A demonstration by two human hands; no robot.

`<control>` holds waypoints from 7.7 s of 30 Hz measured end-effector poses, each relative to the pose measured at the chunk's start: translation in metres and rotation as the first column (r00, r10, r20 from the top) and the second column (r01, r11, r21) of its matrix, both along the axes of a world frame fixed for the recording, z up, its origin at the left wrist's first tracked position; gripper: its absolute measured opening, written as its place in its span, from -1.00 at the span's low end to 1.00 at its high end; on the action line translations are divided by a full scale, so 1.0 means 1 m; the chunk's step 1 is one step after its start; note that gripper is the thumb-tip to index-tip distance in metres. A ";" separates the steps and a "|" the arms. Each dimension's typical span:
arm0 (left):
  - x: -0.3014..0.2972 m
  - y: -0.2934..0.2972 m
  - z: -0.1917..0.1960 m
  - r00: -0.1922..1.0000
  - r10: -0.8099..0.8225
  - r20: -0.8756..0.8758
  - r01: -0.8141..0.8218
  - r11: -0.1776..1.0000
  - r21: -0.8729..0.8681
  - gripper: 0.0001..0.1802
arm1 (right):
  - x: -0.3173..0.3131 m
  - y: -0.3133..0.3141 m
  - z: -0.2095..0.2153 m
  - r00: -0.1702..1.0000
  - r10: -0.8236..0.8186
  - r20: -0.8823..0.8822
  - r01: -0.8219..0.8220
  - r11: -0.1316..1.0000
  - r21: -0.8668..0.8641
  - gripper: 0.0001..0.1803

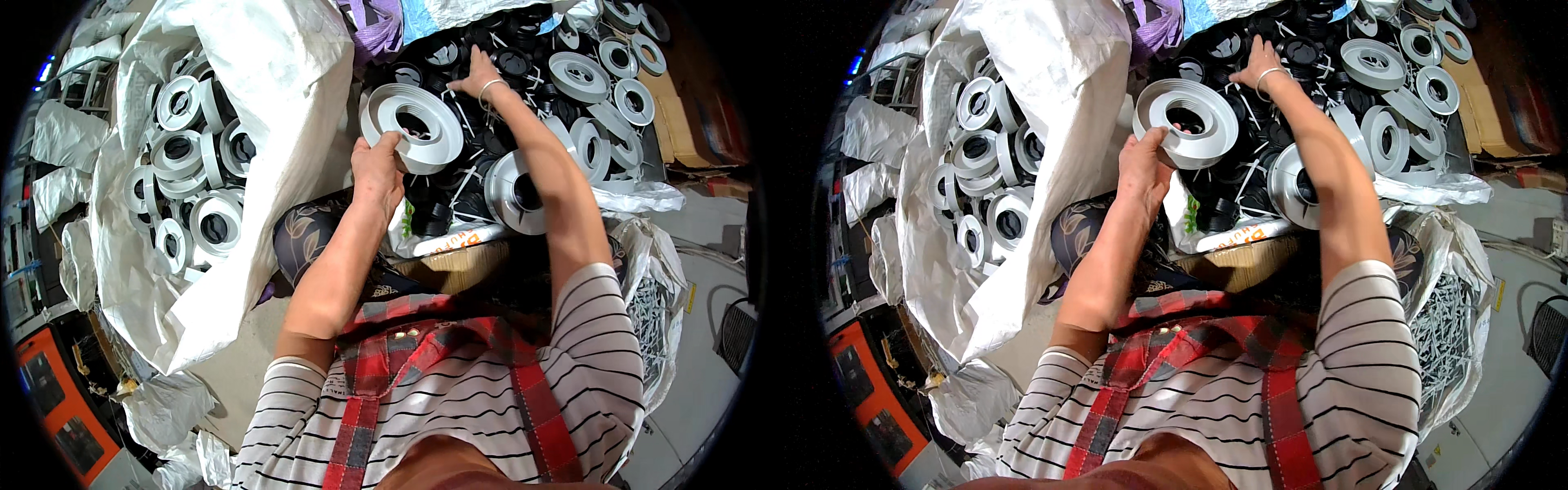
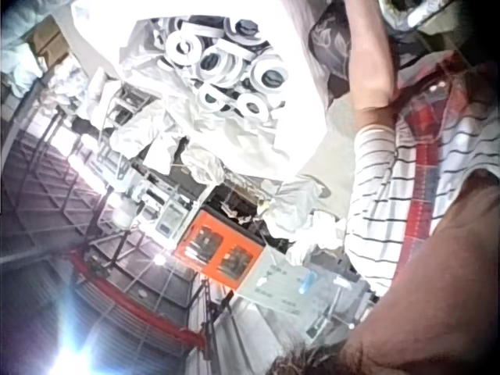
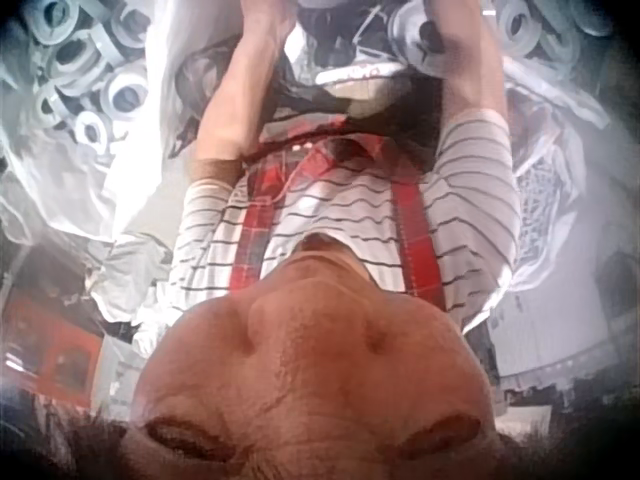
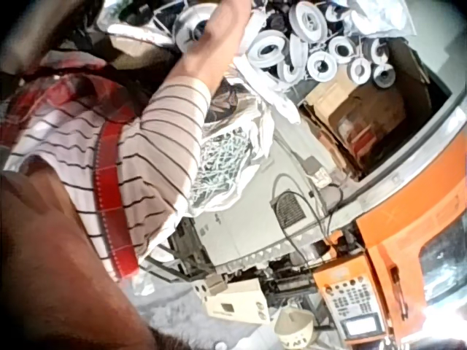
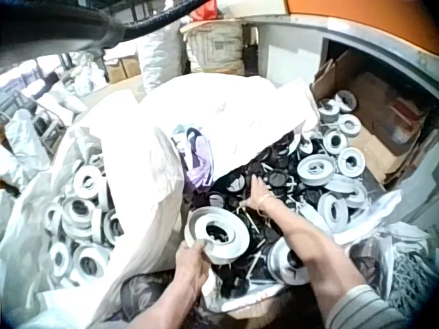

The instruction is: The person sits on the floor and assembles white plastic rings with black plastic caps. They pick up a ring, insert a cap into the center, and place the assembled unit into a white sack. The person repeats this process continuously, handling the parts by hand.

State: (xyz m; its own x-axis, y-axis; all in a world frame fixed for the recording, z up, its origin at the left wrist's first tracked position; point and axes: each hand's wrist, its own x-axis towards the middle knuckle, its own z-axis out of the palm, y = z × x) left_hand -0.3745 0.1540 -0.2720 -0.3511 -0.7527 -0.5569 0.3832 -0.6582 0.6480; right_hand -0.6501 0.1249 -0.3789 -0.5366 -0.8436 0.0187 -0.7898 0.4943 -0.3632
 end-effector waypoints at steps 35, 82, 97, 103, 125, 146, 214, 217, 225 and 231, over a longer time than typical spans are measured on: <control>0.076 0.073 0.093 0.950 -0.286 0.128 0.302 0.731 -0.611 -0.63 | 0.141 0.200 0.207 0.391 0.061 0.918 -0.351 0.932 0.087 0.00; 0.042 0.036 0.036 0.867 -0.444 -0.228 0.384 0.885 -0.261 -0.62 | 0.144 0.148 0.175 0.904 0.368 0.219 -0.295 0.906 -0.302 -0.15; 0.062 0.083 0.062 0.735 -0.617 -0.279 0.554 0.785 -0.278 -0.57 | 0.137 0.209 0.221 0.580 0.813 -0.058 -0.810 0.568 -0.143 -0.08; 0.065 0.091 0.059 0.783 -0.586 -0.208 0.501 0.793 -0.346 -0.60 | 0.152 0.218 0.201 0.714 0.700 0.017 -0.671 0.691 -0.268 -0.16; 0.132 0.137 0.189 0.037 -0.996 -0.086 0.173 0.091 -0.981 -0.18 | 0.026 0.235 0.091 0.987 -0.067 -0.148 0.131 0.867 0.481 -0.58; 0.026 0.041 0.035 0.760 -0.406 0.507 0.624 0.672 -0.398 -0.62 | -0.069 0.132 -0.001 0.768 -0.473 0.432 0.409 0.881 0.238 -0.41; 0.113 0.010 0.147 0.823 0.521 0.226 0.198 0.110 -0.974 0.04 | 0.021 0.223 0.054 1.000 -0.018 0.002 0.015 0.903 0.429 -0.19; 0.096 0.041 0.133 0.844 0.092 0.528 0.426 0.483 -0.765 -0.28 | 0.023 0.214 0.050 0.996 -0.083 0.026 0.062 0.886 0.460 -0.31; 0.047 0.059 0.038 0.867 -0.430 -0.251 0.469 0.874 0.126 -0.54 | 0.093 0.143 0.111 0.903 0.388 0.183 -0.348 0.912 -0.218 -0.39; 0.059 0.027 0.029 0.971 -0.030 0.236 0.107 0.941 -0.321 -0.75 | 0.102 0.038 0.037 0.676 -0.003 0.737 0.053 0.998 -0.044 -0.40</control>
